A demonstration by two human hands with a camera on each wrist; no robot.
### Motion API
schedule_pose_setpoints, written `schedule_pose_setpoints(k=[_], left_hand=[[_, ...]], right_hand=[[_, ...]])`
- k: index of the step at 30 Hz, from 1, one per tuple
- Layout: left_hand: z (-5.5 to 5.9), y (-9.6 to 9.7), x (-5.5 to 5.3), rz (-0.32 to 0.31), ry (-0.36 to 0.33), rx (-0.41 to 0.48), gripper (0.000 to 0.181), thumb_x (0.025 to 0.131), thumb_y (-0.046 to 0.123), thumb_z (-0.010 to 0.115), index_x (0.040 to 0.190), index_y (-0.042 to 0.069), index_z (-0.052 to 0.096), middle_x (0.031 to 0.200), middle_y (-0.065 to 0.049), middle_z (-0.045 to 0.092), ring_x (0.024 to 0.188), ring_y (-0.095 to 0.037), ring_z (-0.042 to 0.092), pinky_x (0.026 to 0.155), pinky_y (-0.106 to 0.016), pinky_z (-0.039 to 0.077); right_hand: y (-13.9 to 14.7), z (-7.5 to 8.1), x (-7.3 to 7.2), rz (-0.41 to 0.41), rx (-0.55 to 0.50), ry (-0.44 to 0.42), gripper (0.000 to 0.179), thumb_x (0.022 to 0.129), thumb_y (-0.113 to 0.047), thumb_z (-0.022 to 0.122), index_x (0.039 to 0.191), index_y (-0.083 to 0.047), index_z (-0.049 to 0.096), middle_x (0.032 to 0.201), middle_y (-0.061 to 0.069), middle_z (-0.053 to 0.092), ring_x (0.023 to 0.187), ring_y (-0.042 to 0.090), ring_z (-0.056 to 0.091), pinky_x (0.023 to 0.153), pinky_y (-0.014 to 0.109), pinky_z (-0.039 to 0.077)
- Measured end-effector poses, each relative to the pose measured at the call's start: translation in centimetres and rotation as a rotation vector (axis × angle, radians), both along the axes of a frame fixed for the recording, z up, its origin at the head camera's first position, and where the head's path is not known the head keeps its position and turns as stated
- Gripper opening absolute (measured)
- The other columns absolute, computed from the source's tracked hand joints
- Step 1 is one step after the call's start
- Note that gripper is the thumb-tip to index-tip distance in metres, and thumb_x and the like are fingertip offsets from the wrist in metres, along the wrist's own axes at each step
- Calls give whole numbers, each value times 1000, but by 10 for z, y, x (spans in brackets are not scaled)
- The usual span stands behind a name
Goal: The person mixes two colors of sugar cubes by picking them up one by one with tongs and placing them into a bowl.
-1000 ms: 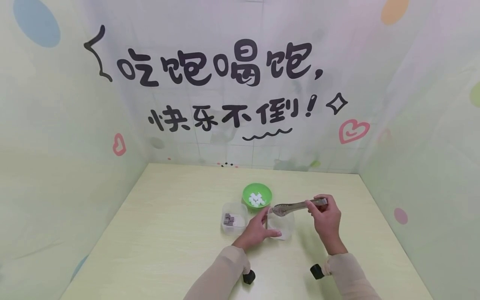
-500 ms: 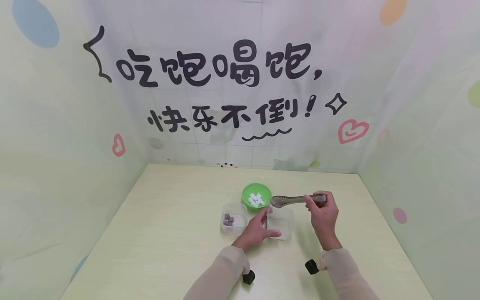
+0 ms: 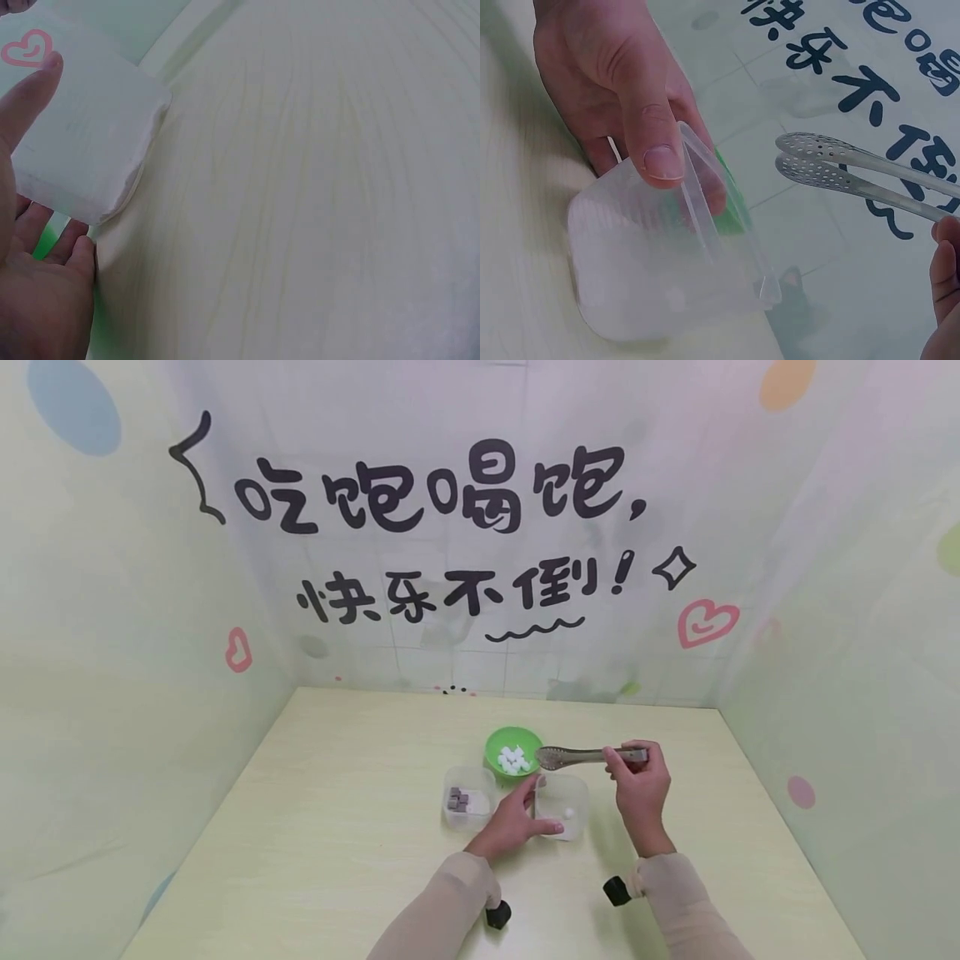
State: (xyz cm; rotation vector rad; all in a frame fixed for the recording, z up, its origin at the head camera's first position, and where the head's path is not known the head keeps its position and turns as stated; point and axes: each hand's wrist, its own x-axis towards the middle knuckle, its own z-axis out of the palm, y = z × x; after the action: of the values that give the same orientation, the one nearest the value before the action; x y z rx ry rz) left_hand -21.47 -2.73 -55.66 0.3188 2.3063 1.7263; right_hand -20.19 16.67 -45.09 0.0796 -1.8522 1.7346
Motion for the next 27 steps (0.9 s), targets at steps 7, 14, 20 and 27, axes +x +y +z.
schedule_pose_setpoints(k=[7,14,20,27], left_hand=[[1,0,0,2,1,-1,100,74,34,85,153,15,28,153,-11,35,136,-32,38,112,-42,32],[1,1,1,4,-5,-10,102,73,34,85,154,14,26,153,-13,34,136,-33,38,112,-43,33],[1,1,2,5,-2,-8,101,74,32,85,154,12,26,153,-16,34,136,-34,38,111,-42,34],[0,1,0,-1,-2,-1,96,75,31,85,153,18,30,152,-13,36,136,-33,38,112,-42,33]], right_hand=[[4,1,4,20,33,-28,29,84,4,72,100,16,52,72,7,63,58,8,61,53,17,53],[9,-2,7,22,77,-74,29,85,3,72,102,14,52,72,6,63,59,10,60,52,20,53],[11,-6,9,44,82,-87,29,84,5,72,102,14,53,72,2,63,59,12,60,53,19,52],[13,-11,13,61,89,-91,29,82,8,72,102,16,53,74,10,63,59,12,60,52,19,52]])
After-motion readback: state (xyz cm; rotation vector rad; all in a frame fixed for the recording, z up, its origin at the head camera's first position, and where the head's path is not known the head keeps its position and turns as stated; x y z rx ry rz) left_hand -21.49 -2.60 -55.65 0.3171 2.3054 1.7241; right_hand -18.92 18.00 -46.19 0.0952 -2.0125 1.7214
